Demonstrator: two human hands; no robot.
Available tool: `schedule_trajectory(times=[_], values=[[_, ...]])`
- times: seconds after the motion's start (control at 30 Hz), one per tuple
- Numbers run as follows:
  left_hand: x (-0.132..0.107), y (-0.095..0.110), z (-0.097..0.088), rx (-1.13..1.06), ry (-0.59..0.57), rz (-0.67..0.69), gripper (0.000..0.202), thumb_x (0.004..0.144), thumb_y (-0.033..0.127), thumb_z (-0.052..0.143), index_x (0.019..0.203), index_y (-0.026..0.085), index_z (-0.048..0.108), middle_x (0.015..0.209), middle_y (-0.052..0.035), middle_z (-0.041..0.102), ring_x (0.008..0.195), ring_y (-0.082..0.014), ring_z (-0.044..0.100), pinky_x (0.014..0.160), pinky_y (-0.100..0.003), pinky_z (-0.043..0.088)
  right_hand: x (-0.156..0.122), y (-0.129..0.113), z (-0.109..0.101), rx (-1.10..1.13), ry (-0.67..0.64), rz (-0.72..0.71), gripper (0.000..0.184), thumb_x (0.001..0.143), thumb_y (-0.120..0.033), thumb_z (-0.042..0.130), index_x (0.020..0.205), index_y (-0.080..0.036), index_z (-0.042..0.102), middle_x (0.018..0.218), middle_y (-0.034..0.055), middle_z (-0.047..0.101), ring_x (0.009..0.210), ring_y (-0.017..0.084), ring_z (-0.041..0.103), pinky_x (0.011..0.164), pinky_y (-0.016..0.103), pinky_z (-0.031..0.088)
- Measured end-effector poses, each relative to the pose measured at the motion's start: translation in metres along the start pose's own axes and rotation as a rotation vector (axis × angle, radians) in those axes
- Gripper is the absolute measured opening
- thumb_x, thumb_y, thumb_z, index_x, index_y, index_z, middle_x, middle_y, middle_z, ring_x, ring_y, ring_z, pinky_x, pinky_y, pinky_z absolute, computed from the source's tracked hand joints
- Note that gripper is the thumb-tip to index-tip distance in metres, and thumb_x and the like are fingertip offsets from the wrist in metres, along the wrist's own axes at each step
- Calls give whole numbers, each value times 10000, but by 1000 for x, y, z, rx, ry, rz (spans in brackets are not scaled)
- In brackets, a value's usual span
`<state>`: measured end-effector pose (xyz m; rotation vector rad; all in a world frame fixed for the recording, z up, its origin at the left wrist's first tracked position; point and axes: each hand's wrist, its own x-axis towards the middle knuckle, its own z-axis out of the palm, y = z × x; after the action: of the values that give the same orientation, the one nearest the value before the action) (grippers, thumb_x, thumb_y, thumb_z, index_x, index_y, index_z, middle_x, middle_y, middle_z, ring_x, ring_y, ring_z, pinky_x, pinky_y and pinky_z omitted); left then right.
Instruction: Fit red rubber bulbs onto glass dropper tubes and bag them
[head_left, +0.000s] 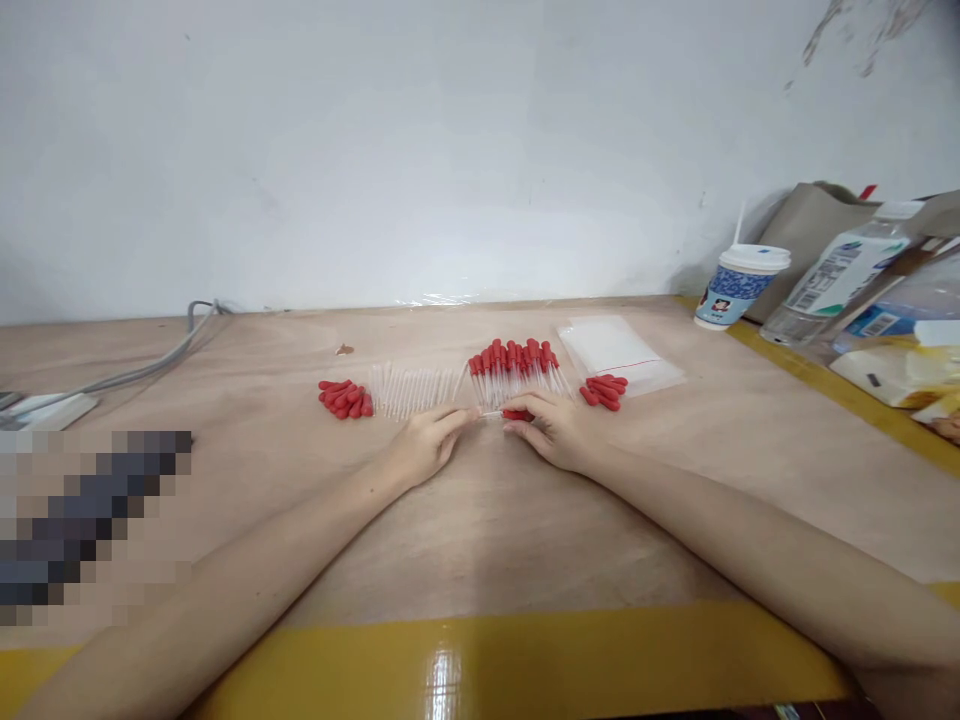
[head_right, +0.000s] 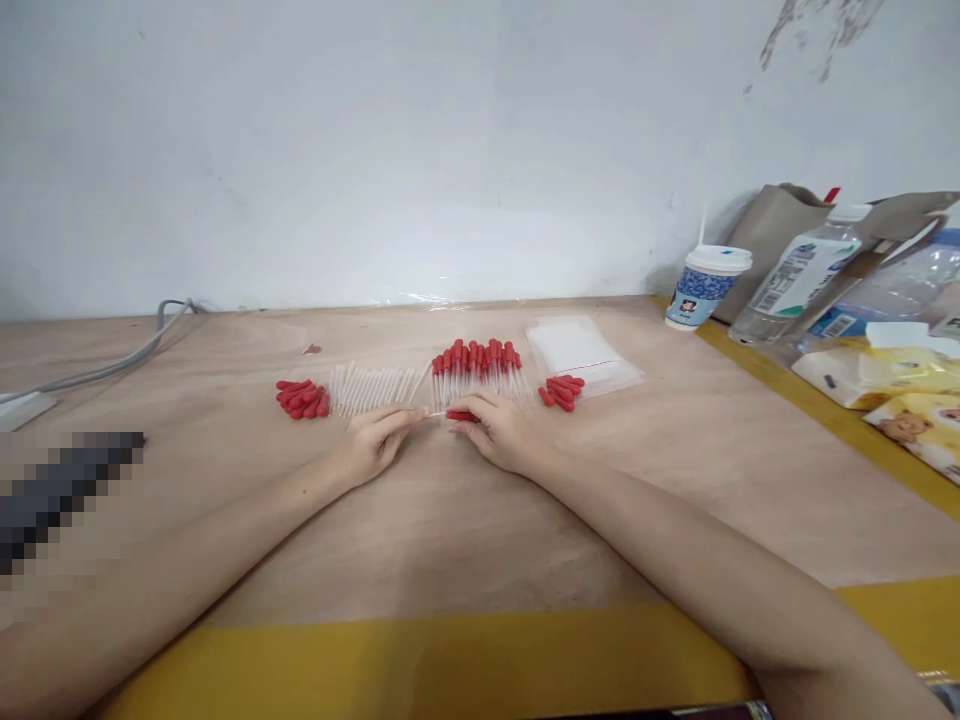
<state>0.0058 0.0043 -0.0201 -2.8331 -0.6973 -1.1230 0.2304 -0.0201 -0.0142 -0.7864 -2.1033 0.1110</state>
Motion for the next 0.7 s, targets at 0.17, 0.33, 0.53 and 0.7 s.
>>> schedule_trajectory(times=[0.17,0.33,0.53,0.7], values=[[0,-3,4,-21,18,77,317,833,50,422,1088,160,575,1031,-100,641,915,-154,623,778,-272,529,0,2,2,-6,35,-40,111,850,-174,480,897,-187,580,815,41,637,734,132,594,656,262,489],[0,-4,4,-2,5,97,333,826,40,408,1090,157,575,1022,-103,645,918,-161,626,772,-278,535,-2,1,1,-41,37,-96,108,857,-176,475,895,-181,576,814,46,639,729,126,595,654,249,488],[2,-1,2,104,-63,138,342,832,36,372,1076,168,572,993,-88,650,886,-170,620,760,-313,532,-2,3,2,-288,-42,-248,166,870,-187,441,889,-157,603,766,67,636,703,159,575,642,299,471],[4,4,0,66,-17,4,247,864,112,413,1066,154,550,945,-86,632,848,-158,608,748,-296,521,0,4,0,-216,45,-116,162,870,-210,461,943,-177,602,855,63,650,777,148,595,697,276,490]])
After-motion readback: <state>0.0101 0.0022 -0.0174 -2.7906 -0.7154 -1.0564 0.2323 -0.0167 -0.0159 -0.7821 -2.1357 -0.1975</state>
